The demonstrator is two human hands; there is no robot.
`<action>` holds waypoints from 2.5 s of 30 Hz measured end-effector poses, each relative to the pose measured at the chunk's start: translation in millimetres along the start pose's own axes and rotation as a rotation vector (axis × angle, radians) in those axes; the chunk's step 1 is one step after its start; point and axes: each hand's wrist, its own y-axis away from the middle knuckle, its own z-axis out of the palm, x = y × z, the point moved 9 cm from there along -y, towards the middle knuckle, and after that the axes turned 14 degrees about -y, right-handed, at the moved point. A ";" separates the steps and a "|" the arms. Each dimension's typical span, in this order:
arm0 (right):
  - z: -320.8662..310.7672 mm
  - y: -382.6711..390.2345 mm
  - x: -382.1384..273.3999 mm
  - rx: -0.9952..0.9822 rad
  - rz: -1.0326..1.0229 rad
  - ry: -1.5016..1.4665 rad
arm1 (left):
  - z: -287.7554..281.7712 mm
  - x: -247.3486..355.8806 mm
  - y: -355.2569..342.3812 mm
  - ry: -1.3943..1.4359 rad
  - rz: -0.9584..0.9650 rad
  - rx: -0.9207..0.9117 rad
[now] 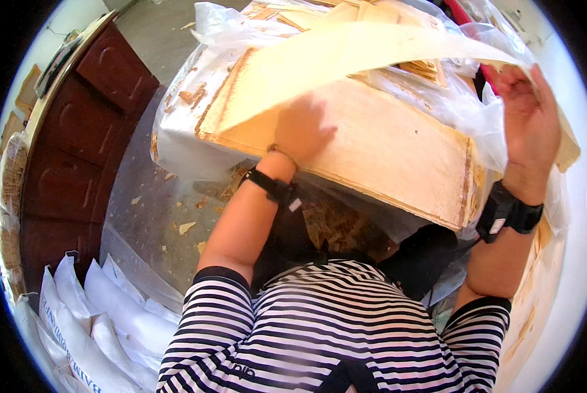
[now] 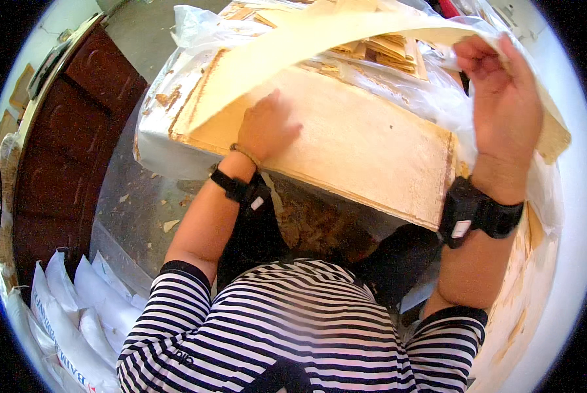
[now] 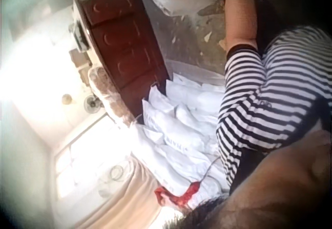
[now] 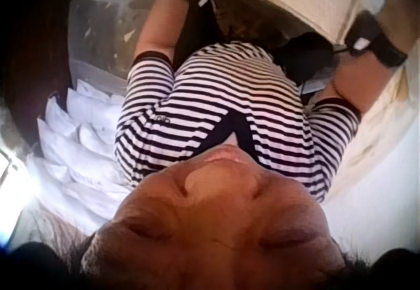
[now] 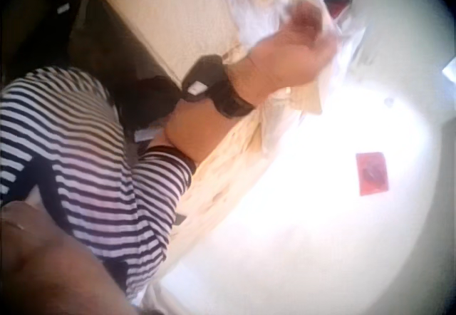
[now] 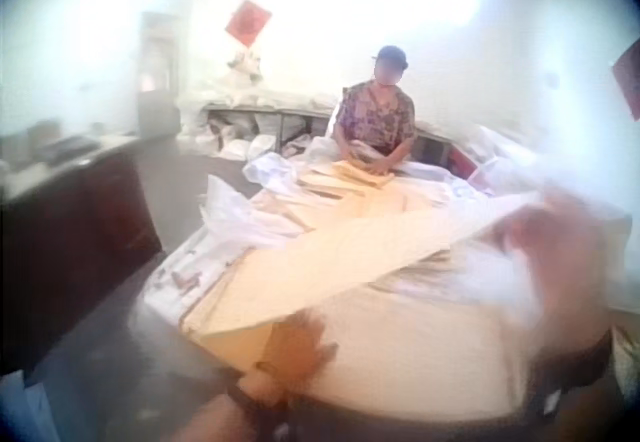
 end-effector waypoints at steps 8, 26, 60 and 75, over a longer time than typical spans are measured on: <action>-64.1 108.3 41.2 0.572 0.311 0.145 | 60.9 -164.4 33.9 0.953 -0.123 0.306; -162.3 252.2 99.9 0.996 0.062 -0.111 | 33.1 -166.6 140.4 1.673 -0.962 0.312; 184.1 101.9 269.8 -0.200 0.068 0.723 | 15.7 -77.5 140.7 1.553 -0.816 0.020; 222.4 125.8 285.2 -0.548 -0.024 0.932 | 34.8 -74.2 168.2 1.843 -0.333 -0.332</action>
